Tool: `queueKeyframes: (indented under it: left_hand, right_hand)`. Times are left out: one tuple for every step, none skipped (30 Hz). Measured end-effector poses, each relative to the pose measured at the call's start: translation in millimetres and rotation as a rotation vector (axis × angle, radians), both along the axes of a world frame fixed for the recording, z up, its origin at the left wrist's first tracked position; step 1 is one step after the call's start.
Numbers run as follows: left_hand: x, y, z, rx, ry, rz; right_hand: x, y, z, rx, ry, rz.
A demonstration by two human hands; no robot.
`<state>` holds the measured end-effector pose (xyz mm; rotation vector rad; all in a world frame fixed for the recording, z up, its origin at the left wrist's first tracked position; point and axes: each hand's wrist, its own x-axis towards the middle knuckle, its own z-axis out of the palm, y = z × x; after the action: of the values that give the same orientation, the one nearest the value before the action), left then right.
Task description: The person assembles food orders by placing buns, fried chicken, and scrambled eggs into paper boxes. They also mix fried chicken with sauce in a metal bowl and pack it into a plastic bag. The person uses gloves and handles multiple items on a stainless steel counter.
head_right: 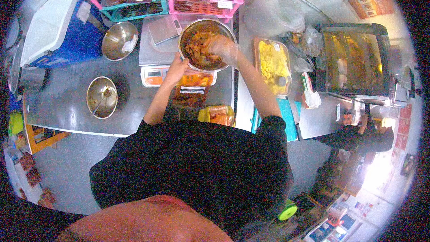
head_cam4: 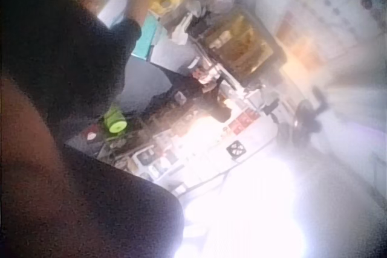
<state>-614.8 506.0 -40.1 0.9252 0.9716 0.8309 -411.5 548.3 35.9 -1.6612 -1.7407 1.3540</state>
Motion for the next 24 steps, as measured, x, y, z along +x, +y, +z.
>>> queueKeyframes:
  left_hand:
    - [0.1, -3.1, 5.2, -0.099, -0.091, -0.006]
    - [0.3, -4.2, 11.4, -0.096, -0.064, 0.004]
    - [0.4, -5.0, 17.7, -0.079, -0.059, 0.004]
    - [0.9, -5.5, 23.0, -0.061, -0.054, 0.005]
    - [1.1, -6.3, 26.9, -0.068, -0.072, 0.0]
    - [1.7, -6.4, 29.3, -0.075, -0.091, -0.005]
    - [1.9, -6.1, 30.1, -0.082, -0.109, -0.01]
    - [1.9, -5.0, 29.6, -0.055, -0.085, -0.01]
    - [2.1, -3.4, 28.1, -0.029, -0.06, -0.011]
    - [1.8, -2.0, 26.2, -0.003, -0.036, -0.011]
    - [1.1, -1.2, 24.5, -0.042, -0.053, -0.009]
    - [0.5, -0.5, 23.6, -0.082, -0.07, -0.007]
    - [-0.1, -0.2, 23.6, -0.154, -0.063, -0.006]
    - [-0.6, -0.6, 24.1, -0.138, -0.088, -0.004]
    - [-0.8, -1.5, 25.6, -0.154, -0.089, -0.003]
    - [-1.1, -2.8, 27.7, -0.168, -0.084, 0.003]
    - [-0.3, -3.9, 29.6, -0.168, -0.093, 0.002]
    - [0.5, -5.2, 31.2, -0.166, -0.096, 0.007]
    - [1.4, -6.5, 32.0, -0.12, -0.122, 0.006]
    - [2.1, -7.8, 31.9, -0.174, -0.112, -0.002]
    - [2.8, -8.5, 31.0, -0.185, -0.124, -0.016]
    - [3.6, -9.0, 29.4, -0.217, -0.128, -0.037]
    - [4.8, -7.6, 27.8, -0.106, -0.117, -0.003]
    - [6.2, -4.8, 26.5, -0.016, -0.1, 0.024]
  right_hand:
    - [-1.3, -1.0, 11.3, -0.02, 0.147, -0.048]
    - [-5.8, -1.4, 22.5, -0.08, 0.242, -0.138]
    - [-7.4, -0.4, 36.1, 0.0, 0.25, -0.045]
    - [-8.9, 0.5, 49.4, 0.031, 0.211, -0.007]
    - [-12.7, 3.2, 60.6, 0.054, 0.138, 0.063]
    - [-16.3, 4.2, 68.8, 0.08, 0.066, 0.133]
    - [-19.9, 5.8, 73.9, 0.1, -0.044, 0.234]
    - [-25.8, 4.9, 73.1, 0.236, -0.218, 0.329]
    - [-29.6, 5.4, 69.9, 0.38, -0.395, 0.407]
    - [-38.8, 0.6, 58.6, 0.641, -0.637, 0.471]
    - [-41.7, 1.4, 48.8, 0.743, -0.825, 0.559]
    - [-45.5, 0.5, 35.6, 0.792, -0.885, 0.536]
    - [-45.5, 5.7, 24.8, 0.682, -0.891, 0.542]
    - [-45.5, 8.9, 14.1, 0.553, -0.915, 0.55]
    - [-44.0, 14.8, 6.8, 0.49, -0.884, 0.554]
    - [-41.5, 16.5, 1.7, 0.482, -0.82, 0.547]
    - [-37.1, 18.3, 0.4, 0.535, -0.742, 0.515]
    - [-32.4, 19.4, 2.8, 0.516, -0.721, 0.478]
    - [-26.7, 18.3, 8.5, 0.497, -0.721, 0.511]
    - [-20.9, 15.2, 16.6, 0.48, -0.628, 0.481]
    - [-15.1, 12.0, 27.0, 0.394, -0.578, 0.46]
    - [-11.1, 10.6, 38.0, 0.288, -0.542, 0.448]
    - [-8.5, 13.3, 49.4, 0.327, -0.601, 0.464]
    - [-8.6, 14.3, 58.1, 0.336, -0.596, 0.458]
